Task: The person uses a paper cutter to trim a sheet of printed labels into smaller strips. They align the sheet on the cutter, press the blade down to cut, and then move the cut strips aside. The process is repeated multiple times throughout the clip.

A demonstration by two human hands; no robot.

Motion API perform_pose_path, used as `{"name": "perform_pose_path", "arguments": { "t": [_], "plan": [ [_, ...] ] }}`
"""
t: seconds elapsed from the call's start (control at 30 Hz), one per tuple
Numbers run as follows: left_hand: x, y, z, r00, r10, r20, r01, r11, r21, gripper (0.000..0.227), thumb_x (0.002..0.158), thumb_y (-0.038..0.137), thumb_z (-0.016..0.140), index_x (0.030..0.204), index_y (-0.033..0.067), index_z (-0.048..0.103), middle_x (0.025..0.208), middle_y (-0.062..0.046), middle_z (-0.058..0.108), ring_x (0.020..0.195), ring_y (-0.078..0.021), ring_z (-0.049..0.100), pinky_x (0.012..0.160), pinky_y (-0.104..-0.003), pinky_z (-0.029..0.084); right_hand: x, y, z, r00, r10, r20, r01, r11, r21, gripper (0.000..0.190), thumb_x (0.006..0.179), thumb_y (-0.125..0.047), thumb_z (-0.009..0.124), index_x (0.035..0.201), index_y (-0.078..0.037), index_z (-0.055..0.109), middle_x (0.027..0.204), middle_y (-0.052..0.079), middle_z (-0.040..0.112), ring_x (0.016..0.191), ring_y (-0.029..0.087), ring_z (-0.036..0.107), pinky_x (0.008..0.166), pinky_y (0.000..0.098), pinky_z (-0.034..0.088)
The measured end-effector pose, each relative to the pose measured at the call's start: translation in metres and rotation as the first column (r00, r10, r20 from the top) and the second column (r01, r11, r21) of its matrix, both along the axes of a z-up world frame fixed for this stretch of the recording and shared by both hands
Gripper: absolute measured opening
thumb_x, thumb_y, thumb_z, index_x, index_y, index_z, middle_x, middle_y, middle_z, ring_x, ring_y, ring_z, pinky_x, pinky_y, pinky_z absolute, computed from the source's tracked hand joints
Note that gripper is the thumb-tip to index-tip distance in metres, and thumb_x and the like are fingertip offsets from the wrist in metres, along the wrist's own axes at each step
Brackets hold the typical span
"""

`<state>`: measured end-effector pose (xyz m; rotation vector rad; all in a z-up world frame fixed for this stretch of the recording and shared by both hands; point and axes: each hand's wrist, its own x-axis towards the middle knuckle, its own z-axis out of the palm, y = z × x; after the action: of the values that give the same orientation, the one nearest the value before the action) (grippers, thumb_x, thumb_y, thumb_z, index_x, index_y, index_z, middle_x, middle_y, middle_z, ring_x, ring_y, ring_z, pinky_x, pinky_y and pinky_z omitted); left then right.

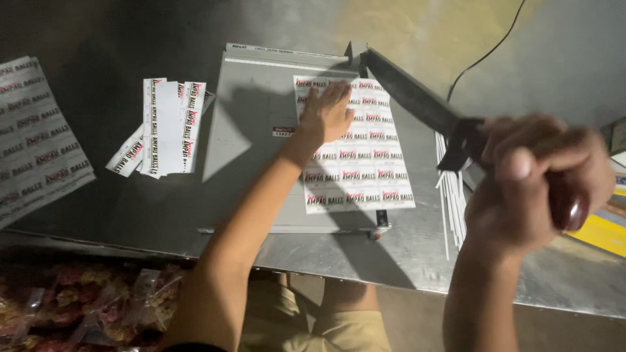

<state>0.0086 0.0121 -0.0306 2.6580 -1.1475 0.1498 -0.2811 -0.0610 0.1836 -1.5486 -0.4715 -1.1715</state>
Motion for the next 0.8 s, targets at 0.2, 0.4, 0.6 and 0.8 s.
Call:
{"name": "perform_pose_path", "arguments": {
  "t": [0.2,0.4,0.6,0.8],
  "plan": [
    [0.031,-0.029,-0.019,1.0,-0.001,-0.004,0.001,1.0,-0.008,0.065,0.102,0.042,0.038,0.156,0.0077,0.026,0.167,-0.009,0.021,0.154,-0.0245,0.021,0.116,-0.076,0.009,-0.009,0.004,-0.04,0.996,-0.005,0.091,0.006,1.0,-0.015,0.028,0.095,-0.01,0.072,0.085,-0.006,0.046,0.066,0.01,0.053,0.06,0.018,0.052,0.073,0.0355,0.051],
    [0.039,-0.033,-0.021,0.998,-0.004,0.066,0.01,0.996,-0.092,0.065,0.1,0.044,0.045,0.154,0.0093,0.034,0.165,-0.01,0.031,0.154,-0.0281,0.025,0.117,-0.076,0.012,-0.015,0.0,-0.053,0.996,-0.018,0.088,0.022,0.999,-0.05,0.026,0.093,-0.011,0.07,0.083,-0.006,0.046,0.064,0.008,0.051,0.06,0.019,0.052,0.065,0.0348,0.044],
    [0.041,-0.034,-0.018,0.999,-0.007,0.051,0.012,0.996,-0.086,0.063,0.101,0.041,0.045,0.155,0.0083,0.037,0.166,-0.01,0.032,0.156,-0.0275,0.027,0.119,-0.076,0.014,-0.014,-0.001,-0.053,0.995,-0.005,0.102,0.012,0.998,-0.066,0.026,0.091,-0.01,0.068,0.081,-0.006,0.045,0.066,0.008,0.05,0.059,0.018,0.051,0.063,0.0358,0.044],
    [0.043,-0.035,-0.016,1.0,-0.02,0.023,0.022,0.993,-0.117,0.065,0.099,0.038,0.042,0.155,0.0071,0.034,0.166,-0.012,0.029,0.154,-0.0292,0.025,0.118,-0.076,0.011,-0.018,-0.001,-0.056,0.996,-0.01,0.084,0.015,0.997,-0.069,0.025,0.091,-0.01,0.069,0.082,-0.006,0.046,0.067,0.008,0.051,0.061,0.018,0.051,0.063,0.034,0.043]
  ]
}}
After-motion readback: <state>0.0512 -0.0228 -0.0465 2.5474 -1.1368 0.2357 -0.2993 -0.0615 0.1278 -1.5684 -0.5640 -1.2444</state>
